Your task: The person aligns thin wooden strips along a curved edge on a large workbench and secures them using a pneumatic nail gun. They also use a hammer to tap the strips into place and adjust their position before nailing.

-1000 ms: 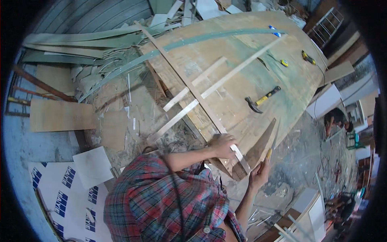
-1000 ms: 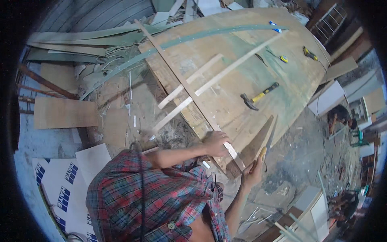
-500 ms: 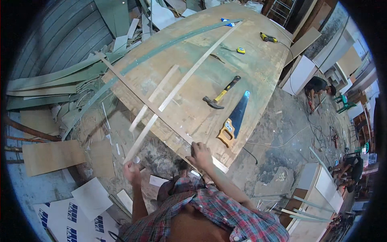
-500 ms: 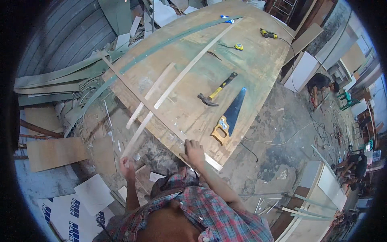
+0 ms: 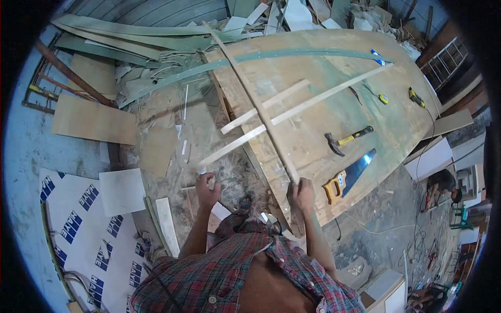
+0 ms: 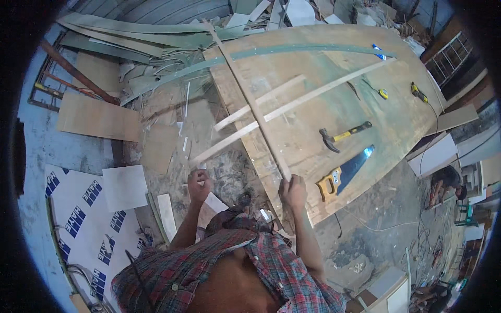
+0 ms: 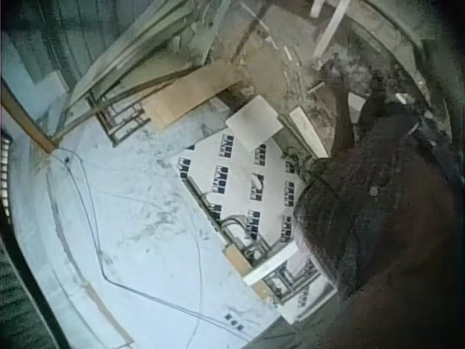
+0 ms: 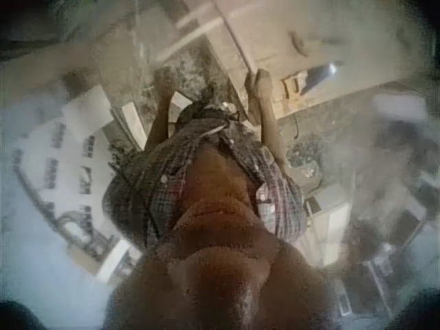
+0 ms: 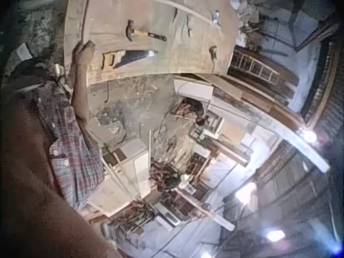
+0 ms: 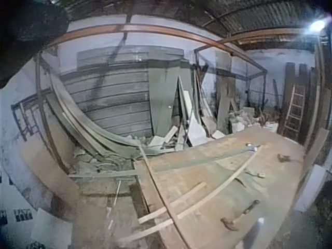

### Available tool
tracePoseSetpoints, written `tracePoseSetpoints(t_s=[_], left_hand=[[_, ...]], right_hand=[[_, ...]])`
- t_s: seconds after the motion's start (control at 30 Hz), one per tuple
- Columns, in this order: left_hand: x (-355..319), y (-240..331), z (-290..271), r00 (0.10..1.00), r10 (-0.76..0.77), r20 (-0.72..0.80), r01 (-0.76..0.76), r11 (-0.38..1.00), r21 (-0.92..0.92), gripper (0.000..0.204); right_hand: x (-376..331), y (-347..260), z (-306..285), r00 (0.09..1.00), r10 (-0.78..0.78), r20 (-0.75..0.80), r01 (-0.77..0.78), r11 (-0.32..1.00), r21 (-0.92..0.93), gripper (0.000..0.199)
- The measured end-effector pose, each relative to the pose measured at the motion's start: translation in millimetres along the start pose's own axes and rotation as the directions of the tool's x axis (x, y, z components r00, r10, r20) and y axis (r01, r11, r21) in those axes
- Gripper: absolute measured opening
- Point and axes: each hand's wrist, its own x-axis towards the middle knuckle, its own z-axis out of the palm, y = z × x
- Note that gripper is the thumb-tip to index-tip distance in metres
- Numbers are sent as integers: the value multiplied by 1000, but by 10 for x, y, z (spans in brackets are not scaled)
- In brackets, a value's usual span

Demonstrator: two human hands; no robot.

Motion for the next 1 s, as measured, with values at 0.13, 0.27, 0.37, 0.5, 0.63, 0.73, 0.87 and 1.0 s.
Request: tracePoseSetpoints(t_s=[0.13,0.27,0.37,0.5,0.63,0.73,0.87,1.0], left_hand=[[536,76,-49,983,157,-99,-157,988,5,27],[995,287,282,998,13,66,6,958,-287,32],[1220,489,632,941,-17,337,216,798,-563,48],[1605,1221,1049,766,-101,635,635,269,-724,71],[1785,2058,992,797,82,598,603,-127,-787,61],[1759,2471,768,868,167,467,474,2,-881,53],[1436,3303,692,919,216,330,325,60,-944,47],[1062,4036,666,922,314,227,180,170,-969,46]], right_hand=[[-40,-309,-167,988,146,44,-151,979,136,30],[-266,-356,-220,977,215,4,-203,920,337,37],[-485,-666,-487,990,143,-4,-135,943,303,40],[-905,-1023,-892,953,200,226,-279,870,406,40],[-1477,-1013,-858,984,125,126,-167,894,417,39],[-1483,-1085,-1033,988,154,-9,-138,906,400,37],[-1535,-653,-1296,983,94,-159,-43,955,294,40],[-1584,-61,-1613,967,12,-255,66,953,295,48]])
